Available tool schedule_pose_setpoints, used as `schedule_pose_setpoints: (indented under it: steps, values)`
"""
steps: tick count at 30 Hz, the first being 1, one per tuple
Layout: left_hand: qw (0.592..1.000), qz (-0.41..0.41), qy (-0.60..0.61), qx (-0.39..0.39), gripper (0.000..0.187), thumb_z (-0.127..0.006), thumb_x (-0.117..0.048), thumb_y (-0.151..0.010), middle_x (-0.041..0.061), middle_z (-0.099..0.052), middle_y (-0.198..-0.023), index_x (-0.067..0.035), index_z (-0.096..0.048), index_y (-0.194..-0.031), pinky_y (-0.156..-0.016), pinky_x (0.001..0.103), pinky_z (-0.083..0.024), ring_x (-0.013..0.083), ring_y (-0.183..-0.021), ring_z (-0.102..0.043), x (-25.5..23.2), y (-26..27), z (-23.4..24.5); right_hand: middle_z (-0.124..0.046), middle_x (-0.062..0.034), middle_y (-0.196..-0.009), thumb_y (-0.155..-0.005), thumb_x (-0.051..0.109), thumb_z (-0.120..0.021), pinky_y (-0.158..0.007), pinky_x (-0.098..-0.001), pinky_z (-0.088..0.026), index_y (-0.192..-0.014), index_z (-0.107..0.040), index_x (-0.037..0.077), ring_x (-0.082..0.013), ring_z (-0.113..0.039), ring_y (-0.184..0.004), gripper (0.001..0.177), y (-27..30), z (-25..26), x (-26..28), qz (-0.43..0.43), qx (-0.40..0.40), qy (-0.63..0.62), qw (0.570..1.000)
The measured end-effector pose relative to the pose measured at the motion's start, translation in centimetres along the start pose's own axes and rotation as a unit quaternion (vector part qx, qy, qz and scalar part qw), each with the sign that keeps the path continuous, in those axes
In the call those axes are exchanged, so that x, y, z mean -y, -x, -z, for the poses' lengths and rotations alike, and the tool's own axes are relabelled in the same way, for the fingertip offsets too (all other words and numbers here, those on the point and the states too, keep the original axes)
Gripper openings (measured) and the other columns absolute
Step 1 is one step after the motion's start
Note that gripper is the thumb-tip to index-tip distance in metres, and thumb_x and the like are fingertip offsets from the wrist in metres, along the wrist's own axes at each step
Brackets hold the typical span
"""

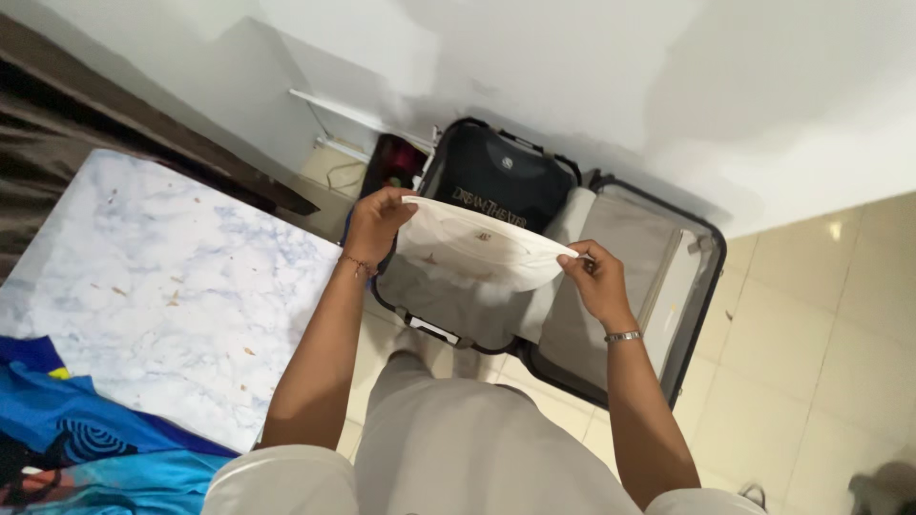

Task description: The person folds a white t-shirt and a black t-shirt on a small table. They then place the folded white t-shirt into an open suitcase on the floor. The person continues to fold the black t-shirt on the table.

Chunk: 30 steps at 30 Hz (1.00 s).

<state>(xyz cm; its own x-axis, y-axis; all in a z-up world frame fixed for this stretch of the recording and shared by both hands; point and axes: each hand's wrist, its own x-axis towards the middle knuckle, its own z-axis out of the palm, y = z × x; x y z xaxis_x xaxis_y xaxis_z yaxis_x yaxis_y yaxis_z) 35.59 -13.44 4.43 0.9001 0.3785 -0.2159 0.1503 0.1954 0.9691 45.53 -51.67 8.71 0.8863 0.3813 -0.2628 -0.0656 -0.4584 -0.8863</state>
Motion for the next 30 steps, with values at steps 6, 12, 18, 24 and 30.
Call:
schedule_pose_setpoints:
  steps: [6, 12, 18, 24, 30]
  values:
    - [0.985, 0.046, -0.169, 0.006, 0.019, -0.074, -0.009, -0.091, -0.004, -0.064, -0.087, -0.004, -0.073, -0.109, -0.072, 0.025, -0.051, 0.0067, -0.079, -0.059, 2.0, -2.7, -1.6, -0.068, 0.0022, -0.08, -0.096, 0.018, -0.074, -0.062, -0.0214, -0.048, -0.104, -0.07, 0.003, -0.0029, -0.058, -0.069, 0.018, -1.4, -0.9, -3.6, -0.032, -0.005, -0.014, 0.999]
    - [0.965, 0.013, -0.26, 0.023, 0.017, -0.074, -0.011, -0.091, 0.007, -0.069, -0.089, -0.005, -0.074, -0.107, -0.074, 0.03, -0.053, 0.0165, -0.079, -0.065, 6.0, -9.3, -2.4, -0.07, -0.0043, -0.083, -0.097, 0.019, -0.074, -0.063, -0.0274, -0.051, -0.105, -0.069, 0.002, -0.0101, -0.063, -0.07, 0.02, -5.9, -2.2, -6.2, -0.122, -0.03, 0.022, 0.992]
    - [0.902, -0.056, -0.427, 0.039, 0.017, -0.077, -0.018, -0.09, 0.011, -0.07, -0.1, -0.009, -0.075, -0.105, -0.085, 0.045, -0.053, 0.0334, -0.098, -0.064, 8.6, -18.6, -4.2, -0.071, -0.012, -0.091, -0.094, 0.021, -0.077, -0.068, -0.0355, -0.054, -0.103, -0.071, 0.0, -0.0239, -0.069, -0.075, 0.023, -14.7, -2.2, -8.0, -0.043, -0.086, 0.203, 0.974]
    - [0.844, -0.067, -0.531, 0.037, 0.013, -0.078, -0.022, -0.087, 0.007, -0.064, -0.112, -0.013, -0.077, -0.097, -0.086, 0.046, -0.052, 0.0322, -0.106, -0.059, 10.4, -24.3, -5.9, -0.065, -0.0139, -0.097, -0.087, 0.021, -0.082, -0.077, -0.0462, -0.051, -0.098, -0.076, 0.005, -0.0344, -0.065, -0.09, 0.02, -20.9, -2.3, -8.6, 0.003, -0.112, 0.37, 0.922]
    - [0.872, -0.1, -0.479, 0.008, 0.034, -0.073, -0.017, -0.087, 0.015, -0.06, -0.121, -0.005, -0.066, -0.118, -0.094, 0.048, -0.049, 0.0383, -0.112, -0.057, 11.0, -25.1, -7.0, -0.061, -0.0152, -0.112, -0.086, 0.018, -0.08, -0.087, -0.0514, -0.045, -0.114, -0.07, 0.007, -0.0366, -0.058, -0.107, 0.032, -22.3, -4.5, -8.6, 0.006, -0.129, 0.429, 0.894]
